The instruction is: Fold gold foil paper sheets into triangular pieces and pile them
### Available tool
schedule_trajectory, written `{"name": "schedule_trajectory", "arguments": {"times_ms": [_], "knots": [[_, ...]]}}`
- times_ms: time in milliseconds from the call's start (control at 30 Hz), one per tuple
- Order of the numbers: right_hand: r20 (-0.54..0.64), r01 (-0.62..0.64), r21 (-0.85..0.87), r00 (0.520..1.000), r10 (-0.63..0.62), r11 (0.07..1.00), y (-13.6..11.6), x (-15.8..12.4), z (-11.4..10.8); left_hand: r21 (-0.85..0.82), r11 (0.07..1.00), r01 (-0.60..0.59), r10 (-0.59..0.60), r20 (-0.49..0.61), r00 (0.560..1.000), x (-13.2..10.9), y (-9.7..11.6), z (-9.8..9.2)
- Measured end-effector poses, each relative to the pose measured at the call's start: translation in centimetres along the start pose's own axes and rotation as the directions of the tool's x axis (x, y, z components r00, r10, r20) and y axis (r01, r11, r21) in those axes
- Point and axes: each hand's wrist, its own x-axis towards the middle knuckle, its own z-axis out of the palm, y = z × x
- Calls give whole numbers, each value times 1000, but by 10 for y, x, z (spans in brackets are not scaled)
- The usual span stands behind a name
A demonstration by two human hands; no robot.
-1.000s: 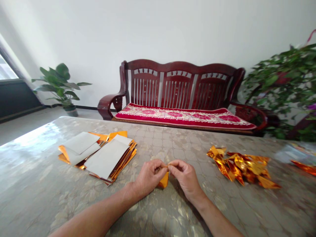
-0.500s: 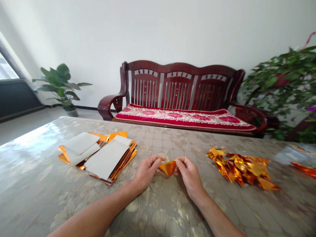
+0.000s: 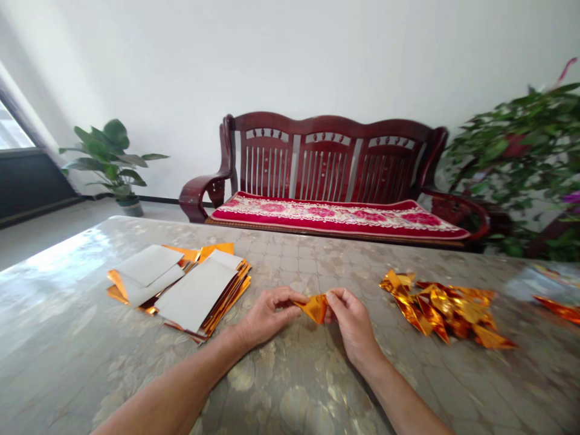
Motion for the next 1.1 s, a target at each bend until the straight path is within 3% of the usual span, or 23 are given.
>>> {"name": "schedule_trajectory", "arguments": {"times_ms": [233,400,567,767,1100], "knots": [[66,-3,-3,998,3,1000,2,2,-4,103,993,56,-45,-111,993,1,-7,1],[186,187,-236,972,-144,954,6,5,-10,200,967,155,-110,-220,969,1,-8,-1],[355,437,-518,892,-280,735,4,4,-15,255,963,91,-49,-168,985,0,-13,-8],[465,565,-541,818,-338,623,2,2,-20,276,961,4,21,-89,996,-2,-18,-13],[560,689,-531,722,-407,493,1,1,-23,294,948,-126,119,39,992,-5,-8,-18]]}}
